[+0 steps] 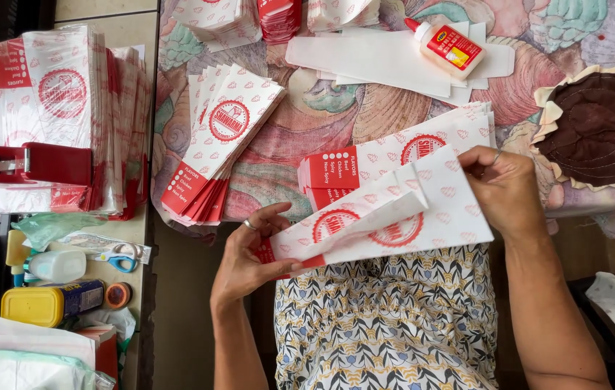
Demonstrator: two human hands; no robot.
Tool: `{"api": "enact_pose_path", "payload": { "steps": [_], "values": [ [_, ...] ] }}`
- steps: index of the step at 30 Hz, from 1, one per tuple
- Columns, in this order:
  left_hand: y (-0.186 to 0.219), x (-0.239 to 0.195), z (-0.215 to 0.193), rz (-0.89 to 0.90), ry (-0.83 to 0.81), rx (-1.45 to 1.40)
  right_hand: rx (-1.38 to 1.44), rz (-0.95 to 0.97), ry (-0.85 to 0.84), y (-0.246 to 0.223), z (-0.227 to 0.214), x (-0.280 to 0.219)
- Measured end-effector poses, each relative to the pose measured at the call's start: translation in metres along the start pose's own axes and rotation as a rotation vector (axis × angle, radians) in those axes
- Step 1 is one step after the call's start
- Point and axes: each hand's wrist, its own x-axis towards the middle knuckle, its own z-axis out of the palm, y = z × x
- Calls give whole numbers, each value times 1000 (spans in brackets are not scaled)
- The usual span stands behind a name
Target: A person is manually folding and stacking printed paper bags on a table.
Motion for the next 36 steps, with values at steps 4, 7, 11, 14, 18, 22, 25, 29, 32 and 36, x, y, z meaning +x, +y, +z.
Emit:
{"api": "enact_pose_path", "payload": {
  "steps": [4, 7, 11, 14, 18, 22, 25, 29, 32, 36],
  "values": [
    [-8, -27, -33, -2, 155, -65, -49, 83, 129, 13, -18, 15],
    [-8, -61, -66, -2, 376, -111, 45, 67, 145, 49, -38, 28],
    [-19, -90, -87, 34, 495, 56, -10, 123, 164, 71, -54, 35],
    [-23, -79, -73, 67, 467, -9, -732, -335, 199, 56, -56, 28],
    [-16, -36, -36, 142, 165, -278, -433, -371, 160, -12, -12, 7],
    [-24, 5, -1, 187, 47, -319, 53, -75, -110, -35, 32, -18],
    [-24, 7, -1, 145, 28, -249, -55, -129, -79, -31, 33, -17],
    [-1, -9, -26, 60, -13, 20, -72, -107, 56, 5, -11, 2],
    [0, -30, -54, 1, 165, -82, 12, -29, 147, 20, -40, 15],
    [-14, -55, -91, 182, 370, -54, -183, 101, 142, 29, -55, 29]
  ]
}}
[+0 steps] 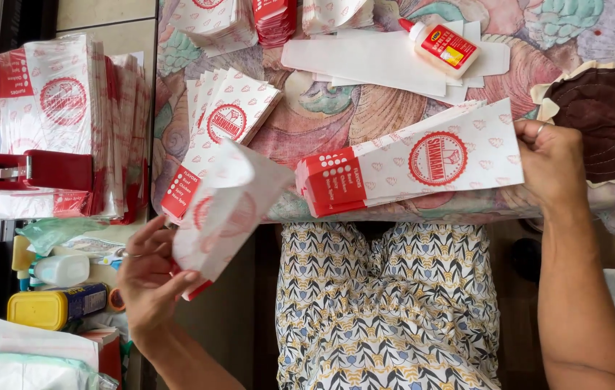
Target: A person is manually folding and stacking printed paper bags on a table.
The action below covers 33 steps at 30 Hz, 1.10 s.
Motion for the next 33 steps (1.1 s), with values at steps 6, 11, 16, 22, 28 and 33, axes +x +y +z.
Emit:
{"api": "enact_pose_path", "payload": {
  "steps": [6, 11, 16, 22, 28, 33],
  "values": [
    [14, 36, 50, 34, -95, -202, -541, -440, 121, 35, -4, 11],
    [34, 98, 149, -60, -411, -260, -351, -426, 153, 12, -7, -6],
    [21, 128, 241, -11, -575, 546, -251, -321, 157, 18, -18, -13],
    [-40, 111, 281, 311, -470, 1014, -262, -438, 120, 0, -17, -15],
    [-58, 114, 256, 279, -718, 1319, -885, -632, -494, -41, 15, 10],
    [-62, 120, 248, 315, -700, 1334, -970, -683, -642, -22, 33, 37]
  ]
}}
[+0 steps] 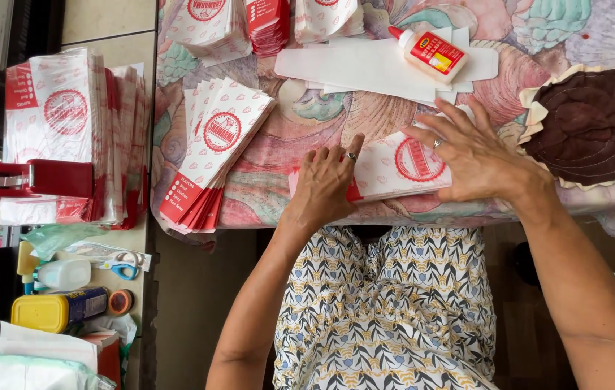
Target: A person is manually folding and stacking printed paper bags on a table.
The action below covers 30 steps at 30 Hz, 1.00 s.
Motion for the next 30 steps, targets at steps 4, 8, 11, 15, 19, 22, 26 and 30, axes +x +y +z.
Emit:
{"api": "enact_pose_path", "payload": {
  "steps": [4, 8, 11, 15, 19, 22, 26, 30],
  "values": [
    [-6, 1, -2, 27, 3, -110, -43, -22, 39, 6, 2, 6],
    [-2, 2, -9, 5, -42, -99, -47, 34, -41, -3, 1, 11],
    [0, -4, -2, 25, 31, -106, -18, 32, 1, -10, -3, 6],
    [19, -17, -6, -42, 158, 69, 8, 25, 103, -41, -10, 0],
    [28, -19, 8, -131, 35, 125, 18, 69, 246, -53, 24, 0],
    [24, -21, 36, -114, 196, 51, 36, 135, 164, -48, 43, 1],
    [22, -19, 30, -124, 190, 46, 29, 115, 125, -35, 32, -4],
    [13, -17, 29, -122, 89, -307, -13, 297, 65, -16, 35, -23]
  ]
}}
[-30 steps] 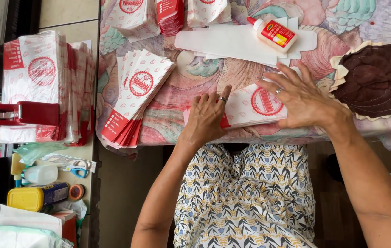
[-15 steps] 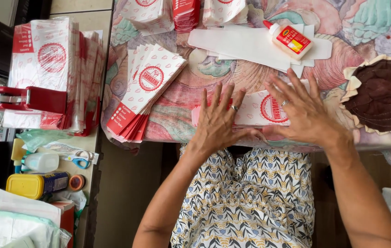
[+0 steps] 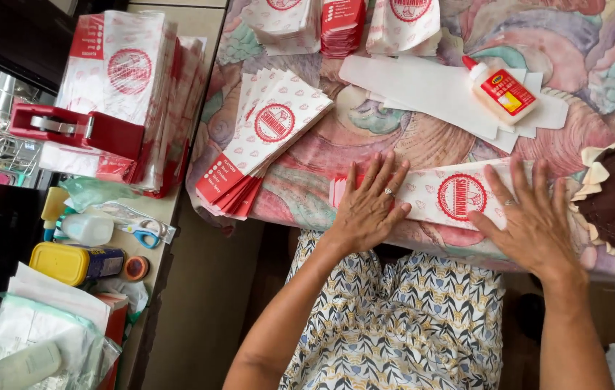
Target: A person is manually folding and stacking printed paper bags on a table.
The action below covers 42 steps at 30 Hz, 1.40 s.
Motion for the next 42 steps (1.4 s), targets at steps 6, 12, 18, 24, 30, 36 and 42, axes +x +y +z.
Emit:
{"api": "enact_pose_path", "payload": {
  "steps": [6, 12, 18, 24, 30, 36, 42],
  "values": [
    [-52, -15, -86, -156, 304, -576, 264, -36, 213, 9, -2, -15],
    [-165, -37, -121, -589, 238, 152, 659, -57, 349, 15, -10, -27],
    [-163, -50, -131, -643, 229, 169, 715, 12, 352, 13, -12, -30],
    [-98, -74, -168, -457, 443, -237, 593, 21, 609, 1, -22, -23],
    [-36, -74, -173, -95, 318, -662, 1009, -32, 583, -58, -68, 0],
    [-14, -69, -158, 66, 197, -745, 1389, 141, 411, -65, -57, 6],
    [-9, -65, -146, 50, 93, -688, 1321, 174, 386, -54, -50, -2]
  ]
}}
